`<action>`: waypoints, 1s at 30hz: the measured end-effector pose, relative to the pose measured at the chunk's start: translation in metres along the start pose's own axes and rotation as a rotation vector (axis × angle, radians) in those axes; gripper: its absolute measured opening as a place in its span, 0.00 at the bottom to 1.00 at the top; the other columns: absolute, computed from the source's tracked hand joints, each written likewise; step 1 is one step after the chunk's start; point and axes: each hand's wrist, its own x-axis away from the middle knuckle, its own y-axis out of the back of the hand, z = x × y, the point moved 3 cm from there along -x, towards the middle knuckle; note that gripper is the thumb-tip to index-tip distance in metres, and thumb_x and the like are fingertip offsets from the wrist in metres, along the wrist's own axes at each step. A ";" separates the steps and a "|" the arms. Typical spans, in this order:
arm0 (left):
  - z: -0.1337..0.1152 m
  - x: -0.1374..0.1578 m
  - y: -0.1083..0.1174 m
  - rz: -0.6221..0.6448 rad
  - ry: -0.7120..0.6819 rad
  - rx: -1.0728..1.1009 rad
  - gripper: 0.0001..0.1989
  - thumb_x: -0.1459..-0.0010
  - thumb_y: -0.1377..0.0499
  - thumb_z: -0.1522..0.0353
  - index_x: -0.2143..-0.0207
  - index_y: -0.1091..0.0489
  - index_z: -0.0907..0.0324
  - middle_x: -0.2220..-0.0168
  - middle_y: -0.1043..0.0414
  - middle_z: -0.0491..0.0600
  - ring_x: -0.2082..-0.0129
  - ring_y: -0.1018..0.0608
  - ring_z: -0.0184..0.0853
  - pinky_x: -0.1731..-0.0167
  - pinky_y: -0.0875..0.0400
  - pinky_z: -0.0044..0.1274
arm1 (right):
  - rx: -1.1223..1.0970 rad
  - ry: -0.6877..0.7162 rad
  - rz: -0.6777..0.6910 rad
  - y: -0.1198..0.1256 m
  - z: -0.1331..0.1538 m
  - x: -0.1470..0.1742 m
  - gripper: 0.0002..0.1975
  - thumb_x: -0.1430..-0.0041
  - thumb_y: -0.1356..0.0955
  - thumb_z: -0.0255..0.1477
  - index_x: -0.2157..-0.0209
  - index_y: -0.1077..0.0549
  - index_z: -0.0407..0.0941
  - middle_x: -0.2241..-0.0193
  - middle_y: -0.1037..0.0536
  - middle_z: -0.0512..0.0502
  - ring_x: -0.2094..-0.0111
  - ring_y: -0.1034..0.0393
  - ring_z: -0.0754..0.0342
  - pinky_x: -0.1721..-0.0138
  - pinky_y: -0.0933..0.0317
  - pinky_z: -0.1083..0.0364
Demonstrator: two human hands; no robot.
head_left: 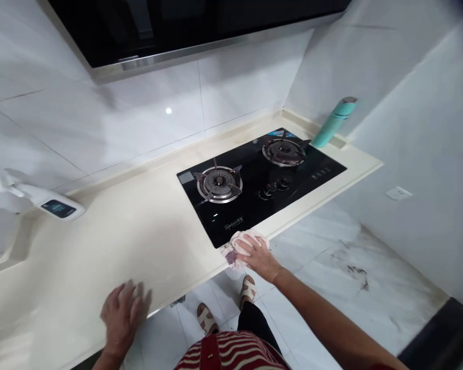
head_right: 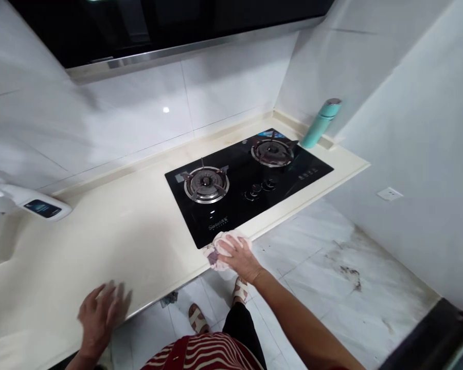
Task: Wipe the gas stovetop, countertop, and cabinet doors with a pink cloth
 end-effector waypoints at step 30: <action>-0.055 0.107 0.086 -0.252 0.461 0.380 0.15 0.28 0.53 0.63 0.47 0.30 0.52 0.42 0.35 0.54 0.41 0.32 0.39 0.41 0.36 0.35 | -0.240 0.569 -0.222 -0.060 0.384 -0.136 0.18 0.31 0.37 0.28 0.41 0.35 0.44 0.38 0.38 0.38 0.39 0.42 0.40 0.47 0.32 0.39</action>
